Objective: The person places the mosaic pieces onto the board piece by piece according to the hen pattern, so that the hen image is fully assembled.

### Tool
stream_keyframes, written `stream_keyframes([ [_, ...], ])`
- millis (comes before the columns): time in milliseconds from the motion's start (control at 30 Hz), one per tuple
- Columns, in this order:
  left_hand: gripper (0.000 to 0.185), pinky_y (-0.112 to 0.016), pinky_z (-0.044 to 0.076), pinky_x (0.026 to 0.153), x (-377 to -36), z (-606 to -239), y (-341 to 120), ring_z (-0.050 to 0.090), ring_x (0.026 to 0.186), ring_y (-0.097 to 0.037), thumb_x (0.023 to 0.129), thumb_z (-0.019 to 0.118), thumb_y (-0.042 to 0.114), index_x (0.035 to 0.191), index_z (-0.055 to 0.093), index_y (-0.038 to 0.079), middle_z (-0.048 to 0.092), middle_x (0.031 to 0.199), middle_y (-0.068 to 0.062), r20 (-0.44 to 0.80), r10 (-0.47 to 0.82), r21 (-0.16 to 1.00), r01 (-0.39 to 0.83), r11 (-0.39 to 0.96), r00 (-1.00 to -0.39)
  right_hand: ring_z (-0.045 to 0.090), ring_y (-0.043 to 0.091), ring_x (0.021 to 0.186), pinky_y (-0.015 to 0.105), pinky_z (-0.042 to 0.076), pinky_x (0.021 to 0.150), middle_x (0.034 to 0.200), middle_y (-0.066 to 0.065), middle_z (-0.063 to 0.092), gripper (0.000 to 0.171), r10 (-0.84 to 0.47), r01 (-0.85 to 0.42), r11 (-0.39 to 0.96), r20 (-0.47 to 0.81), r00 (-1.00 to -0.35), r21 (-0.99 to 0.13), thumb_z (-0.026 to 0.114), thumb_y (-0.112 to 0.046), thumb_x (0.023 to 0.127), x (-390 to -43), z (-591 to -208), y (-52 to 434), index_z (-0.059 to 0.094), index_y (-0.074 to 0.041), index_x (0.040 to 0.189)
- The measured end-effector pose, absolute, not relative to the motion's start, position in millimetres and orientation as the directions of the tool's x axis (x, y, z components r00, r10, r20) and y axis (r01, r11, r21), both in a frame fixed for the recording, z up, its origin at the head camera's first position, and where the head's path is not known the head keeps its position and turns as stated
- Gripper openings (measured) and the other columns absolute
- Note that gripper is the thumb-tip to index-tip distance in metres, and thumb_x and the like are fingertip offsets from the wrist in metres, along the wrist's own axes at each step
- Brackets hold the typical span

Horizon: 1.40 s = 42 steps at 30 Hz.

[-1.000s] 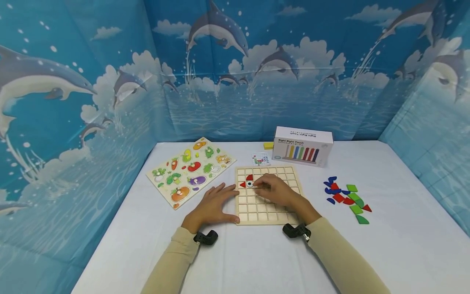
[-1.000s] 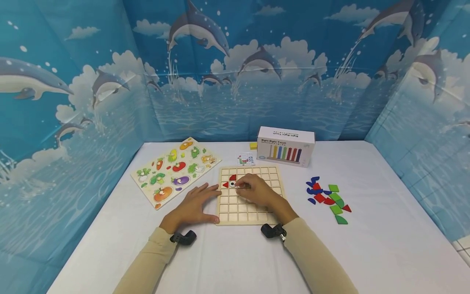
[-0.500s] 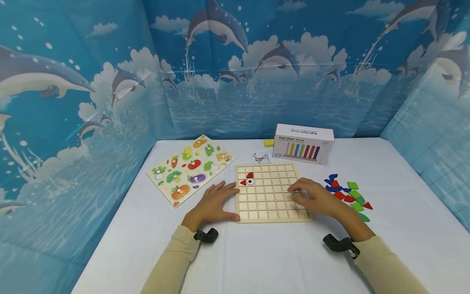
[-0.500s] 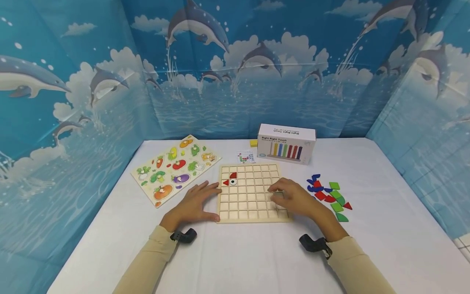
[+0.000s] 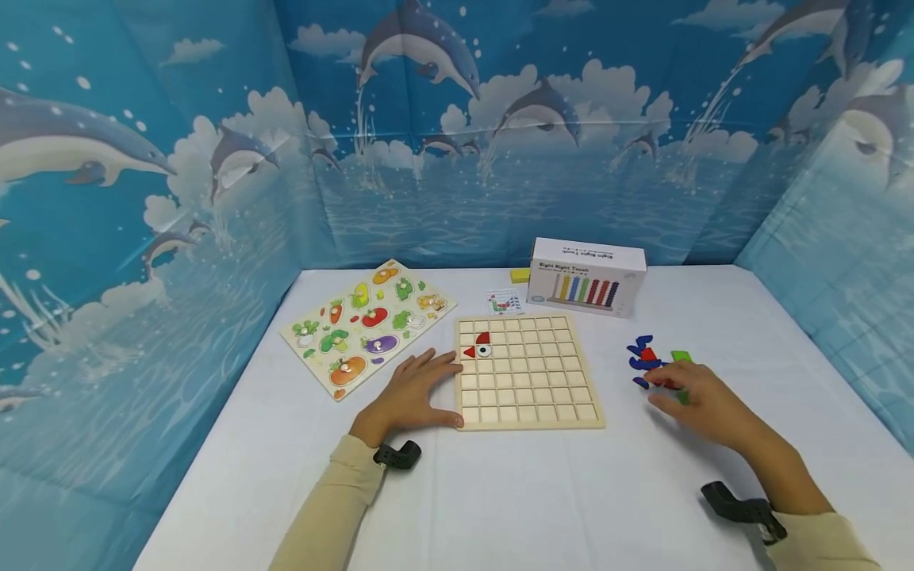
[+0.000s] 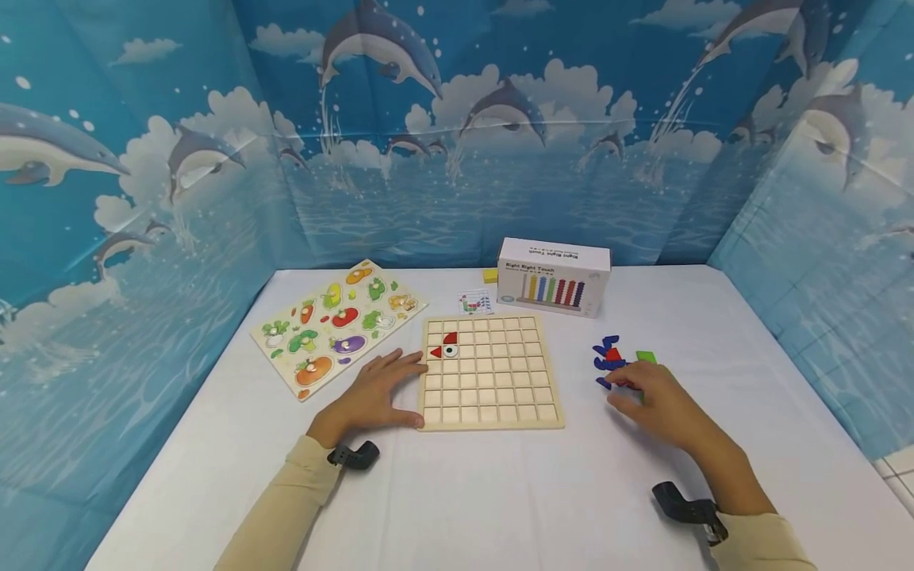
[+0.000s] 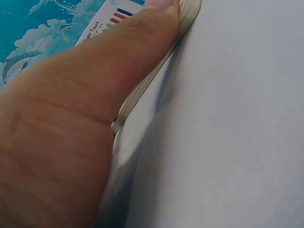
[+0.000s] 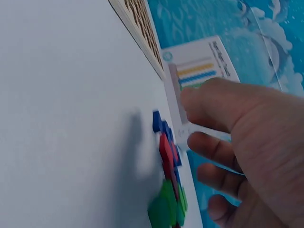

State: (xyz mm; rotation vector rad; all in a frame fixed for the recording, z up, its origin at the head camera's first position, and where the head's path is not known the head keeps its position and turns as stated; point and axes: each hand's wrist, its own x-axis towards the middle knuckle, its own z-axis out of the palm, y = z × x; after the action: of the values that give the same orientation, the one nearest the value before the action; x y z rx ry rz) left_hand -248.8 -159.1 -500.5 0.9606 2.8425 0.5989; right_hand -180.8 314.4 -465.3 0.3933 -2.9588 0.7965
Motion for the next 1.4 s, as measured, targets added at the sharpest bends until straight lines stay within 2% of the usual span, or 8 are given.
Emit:
stream_keyframes([
  [267,0.095,-0.052,0.012,0.119,-249,-501,-158,0.012,0.153,-0.027,0.075,0.071,0.076,0.153,0.045,0.028,0.025,0.165,0.009,0.039,0.6,0.388,0.565,0.728,-0.799,0.049,0.051,0.101,0.056,0.058,0.071,0.116,0.034,0.053,0.04,-0.088,-0.143,0.888,0.144,-0.986,-0.437,0.08,-0.011,0.086,-182,-472,349,0.066,0.004,0.12],
  [500,0.095,-0.052,0.013,0.119,-250,-501,-158,0.012,0.153,-0.026,0.075,0.07,0.077,0.153,0.045,0.028,0.026,0.165,0.009,0.043,0.598,0.385,0.566,0.729,-0.8,0.052,0.05,0.106,0.062,0.054,0.08,0.122,0.032,0.052,0.041,-0.027,-0.046,0.868,0.045,-0.999,-0.494,0.064,-0.013,0.099,-191,-476,376,0.053,0.005,0.134],
  [700,0.096,-0.052,0.012,0.119,-249,-501,-158,0.013,0.153,-0.027,0.075,0.07,0.077,0.153,0.045,0.028,0.026,0.165,0.009,0.038,0.598,0.39,0.562,0.729,-0.801,0.056,0.046,0.103,0.06,0.055,0.081,0.116,0.029,0.058,0.045,-0.072,-0.064,0.864,0.004,-0.997,-0.5,0.065,-0.011,0.098,-203,-480,392,0.05,0.002,0.139],
  [800,0.097,-0.052,0.012,0.119,-249,-501,-159,0.013,0.153,-0.027,0.074,0.07,0.078,0.153,0.045,0.028,0.025,0.165,0.009,0.039,0.596,0.385,0.563,0.732,-0.802,0.057,0.042,0.1,0.058,0.056,0.081,0.113,0.027,0.059,0.055,-0.08,-0.052,0.858,-0.034,-0.996,-0.512,0.064,-0.013,0.098,-212,-480,396,0.043,0.0,0.147],
  [933,0.097,-0.051,0.012,0.12,-249,-502,-159,0.012,0.153,-0.027,0.074,0.07,0.077,0.154,0.044,0.028,0.024,0.165,0.009,0.037,0.598,0.378,0.565,0.733,-0.801,0.056,0.045,0.103,0.064,0.052,0.084,0.115,0.029,0.056,0.074,-0.058,0.008,0.857,-0.112,-0.992,-0.516,0.063,-0.021,0.099,-223,-475,399,0.023,-0.003,0.158],
  [1000,0.097,-0.051,0.011,0.12,-249,-502,-159,0.012,0.153,-0.026,0.075,0.07,0.078,0.154,0.044,0.028,0.024,0.165,0.009,0.034,0.598,0.377,0.564,0.735,-0.801,0.054,0.047,0.104,0.066,0.05,0.084,0.115,0.029,0.054,0.077,-0.055,0.021,0.86,-0.134,-0.989,-0.51,0.064,-0.023,0.1,-228,-474,399,0.02,-0.004,0.159],
  [1233,0.096,-0.053,0.012,0.119,-249,-502,-159,0.013,0.153,-0.027,0.075,0.07,0.078,0.153,0.045,0.028,0.025,0.165,0.009,0.039,0.604,0.403,0.566,0.719,-0.796,0.055,0.035,0.089,0.042,0.051,0.069,0.101,0.018,0.059,0.046,-0.036,0.036,0.869,-0.137,-0.99,-0.493,0.063,-0.018,0.099,-233,-480,398,0.051,-0.004,0.141],
  [1400,0.095,-0.052,0.011,0.12,-251,-504,-160,0.011,0.154,-0.025,0.075,0.069,0.078,0.153,0.045,0.03,0.023,0.165,0.011,0.04,0.595,0.391,0.561,0.73,-0.803,0.055,0.034,0.088,0.039,0.051,0.067,0.099,0.016,0.06,0.038,-0.019,0.043,0.868,-0.12,-0.993,-0.494,0.062,-0.017,0.099,-234,-481,398,0.054,-0.004,0.133],
])
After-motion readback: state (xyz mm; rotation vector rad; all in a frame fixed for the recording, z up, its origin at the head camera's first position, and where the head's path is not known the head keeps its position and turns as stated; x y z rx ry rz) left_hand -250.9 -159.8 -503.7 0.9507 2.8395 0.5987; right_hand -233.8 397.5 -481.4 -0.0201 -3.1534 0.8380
